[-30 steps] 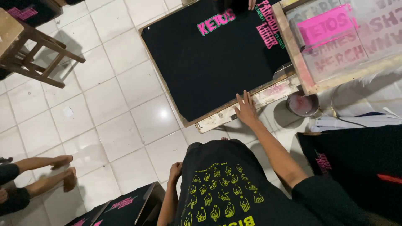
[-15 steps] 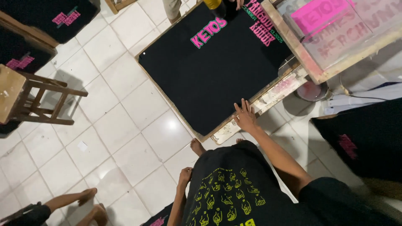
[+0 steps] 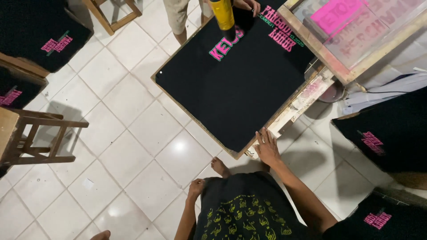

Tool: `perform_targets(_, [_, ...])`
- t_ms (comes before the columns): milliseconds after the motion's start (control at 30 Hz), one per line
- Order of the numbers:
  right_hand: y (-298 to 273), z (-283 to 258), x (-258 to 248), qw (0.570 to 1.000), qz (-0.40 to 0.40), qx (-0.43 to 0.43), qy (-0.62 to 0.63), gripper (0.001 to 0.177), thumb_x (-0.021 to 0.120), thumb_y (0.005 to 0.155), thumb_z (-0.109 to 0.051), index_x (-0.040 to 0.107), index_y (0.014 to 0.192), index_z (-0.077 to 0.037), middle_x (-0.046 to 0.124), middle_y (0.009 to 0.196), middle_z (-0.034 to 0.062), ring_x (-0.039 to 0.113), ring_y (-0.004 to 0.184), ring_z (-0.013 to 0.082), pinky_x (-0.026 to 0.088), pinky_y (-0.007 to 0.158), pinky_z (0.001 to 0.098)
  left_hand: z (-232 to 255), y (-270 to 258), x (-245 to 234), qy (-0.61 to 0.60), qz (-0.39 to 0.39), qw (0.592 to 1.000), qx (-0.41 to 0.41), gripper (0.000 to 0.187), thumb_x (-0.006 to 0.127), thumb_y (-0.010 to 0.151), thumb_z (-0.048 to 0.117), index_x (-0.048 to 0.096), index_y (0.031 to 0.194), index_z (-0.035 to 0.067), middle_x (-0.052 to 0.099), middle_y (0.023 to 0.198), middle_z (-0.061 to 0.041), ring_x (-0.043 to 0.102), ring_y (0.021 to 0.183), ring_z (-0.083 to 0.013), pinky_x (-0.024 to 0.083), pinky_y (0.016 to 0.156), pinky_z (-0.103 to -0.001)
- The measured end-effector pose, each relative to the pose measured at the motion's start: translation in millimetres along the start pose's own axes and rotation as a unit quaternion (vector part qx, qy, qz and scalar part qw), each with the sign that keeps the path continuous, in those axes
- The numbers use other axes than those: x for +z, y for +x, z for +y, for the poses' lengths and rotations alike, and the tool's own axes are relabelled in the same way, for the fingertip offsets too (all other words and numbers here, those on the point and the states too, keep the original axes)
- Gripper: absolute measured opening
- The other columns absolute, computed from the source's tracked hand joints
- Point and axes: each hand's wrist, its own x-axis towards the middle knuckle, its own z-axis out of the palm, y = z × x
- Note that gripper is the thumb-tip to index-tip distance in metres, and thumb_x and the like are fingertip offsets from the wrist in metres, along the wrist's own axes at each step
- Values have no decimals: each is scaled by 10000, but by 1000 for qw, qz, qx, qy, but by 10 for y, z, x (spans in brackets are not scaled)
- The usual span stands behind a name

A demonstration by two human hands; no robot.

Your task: The person assists in a screen printing process by holding a black t-shirt in place on a wooden frame while another person applies pink ink using a squeegee. The person then uses a yellow heat gun to dry the printed design on the shirt.

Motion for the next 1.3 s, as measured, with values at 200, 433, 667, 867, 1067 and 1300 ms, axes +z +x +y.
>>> perform_targets(200, [28,-237,-208,994,-83,48,-48,692,428,1040,-401,198,1631,-124,48,1724,182,61,1587,366,220,1206,587,-111,69,-208,44,-13,995,93,357,579,872,352,783,966,74,796,927,-76,731,915,-204,518,858,-366])
perform_targets(433, [-184,-708,-548,995,87,-34,22,772,601,966,-246,238,1620,-50,72,1692,297,145,1564,453,385,1098,532,-348,-68,-450,39,14,999,-21,401,564,929,397,770,1126,115,760,1184,-127,703,1090,-288,520,926,-384])
perform_targets(667, [-249,-412,-8,998,-18,-57,12,730,346,1042,-550,241,1612,-107,94,1718,163,44,1594,365,227,1131,719,-621,-515,-211,44,-40,997,-47,322,601,889,324,759,1073,112,791,989,-98,745,899,-208,547,786,-365])
perform_targets(867, [-155,-298,162,996,27,-79,3,657,515,1001,-409,408,1548,-60,227,1683,226,150,1579,400,343,1124,584,-624,-368,-294,32,-1,995,97,333,566,883,309,754,1113,159,773,1129,-101,739,1035,-249,532,881,-368])
perform_targets(1067, [136,-619,-559,981,-189,17,45,568,528,1022,-384,472,1491,-67,486,1358,170,430,1328,330,422,1051,508,1272,-968,-1291,-352,49,926,124,296,603,979,120,721,1231,19,761,1135,-126,692,1024,-207,548,867,-311])
perform_targets(1300, [761,-2440,-1580,916,-265,49,297,238,448,1058,-156,506,831,-114,553,729,33,672,597,153,653,568,344,3047,-3016,-3573,-345,33,738,579,311,606,1004,255,690,1080,-34,750,1011,-231,737,1001,-343,595,910,-426])
